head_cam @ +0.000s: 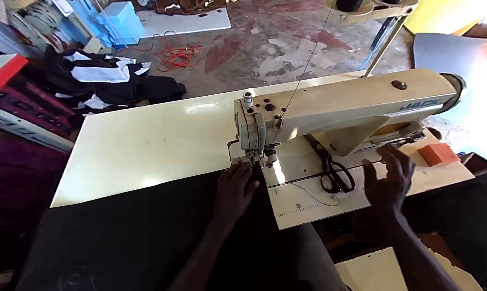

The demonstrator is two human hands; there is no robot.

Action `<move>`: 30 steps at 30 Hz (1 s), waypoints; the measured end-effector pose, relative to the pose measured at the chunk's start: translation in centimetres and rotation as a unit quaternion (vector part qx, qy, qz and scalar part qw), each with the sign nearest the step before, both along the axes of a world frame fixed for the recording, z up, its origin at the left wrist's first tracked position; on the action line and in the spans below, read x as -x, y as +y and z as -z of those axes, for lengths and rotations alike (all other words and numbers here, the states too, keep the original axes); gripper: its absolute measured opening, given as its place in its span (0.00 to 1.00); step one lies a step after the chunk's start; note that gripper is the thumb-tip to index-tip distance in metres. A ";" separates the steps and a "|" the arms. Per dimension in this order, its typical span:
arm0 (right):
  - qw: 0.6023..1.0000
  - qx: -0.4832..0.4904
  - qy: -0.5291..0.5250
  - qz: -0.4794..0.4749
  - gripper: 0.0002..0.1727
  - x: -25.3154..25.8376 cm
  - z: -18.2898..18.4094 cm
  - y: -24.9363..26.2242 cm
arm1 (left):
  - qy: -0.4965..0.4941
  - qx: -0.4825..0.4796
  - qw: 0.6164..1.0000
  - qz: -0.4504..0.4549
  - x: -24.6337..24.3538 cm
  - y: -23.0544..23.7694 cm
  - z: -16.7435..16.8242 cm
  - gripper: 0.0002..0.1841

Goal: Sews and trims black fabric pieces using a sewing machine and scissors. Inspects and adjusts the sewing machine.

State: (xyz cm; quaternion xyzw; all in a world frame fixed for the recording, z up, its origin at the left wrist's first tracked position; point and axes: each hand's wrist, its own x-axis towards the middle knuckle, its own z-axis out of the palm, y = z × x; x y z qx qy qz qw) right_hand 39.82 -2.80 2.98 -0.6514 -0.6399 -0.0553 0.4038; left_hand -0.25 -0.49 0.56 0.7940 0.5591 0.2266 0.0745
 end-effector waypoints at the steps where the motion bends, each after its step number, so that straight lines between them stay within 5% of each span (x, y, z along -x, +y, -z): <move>1: 1.000 -0.005 -0.015 0.006 0.28 -1.4 0.8 0.3 | -0.003 0.000 1.000 0.000 0.0 0.0 0.0 0.28; 10: 0.998 -0.010 -0.064 -0.017 0.43 -3.8 3.2 1.5 | -0.022 0.008 1.000 0.010 0.3 0.5 0.4 0.29; 30: 0.996 -0.015 -0.078 -0.041 0.48 -3.5 3.1 1.6 | -0.026 0.015 0.999 0.017 0.4 1.5 -0.1 0.29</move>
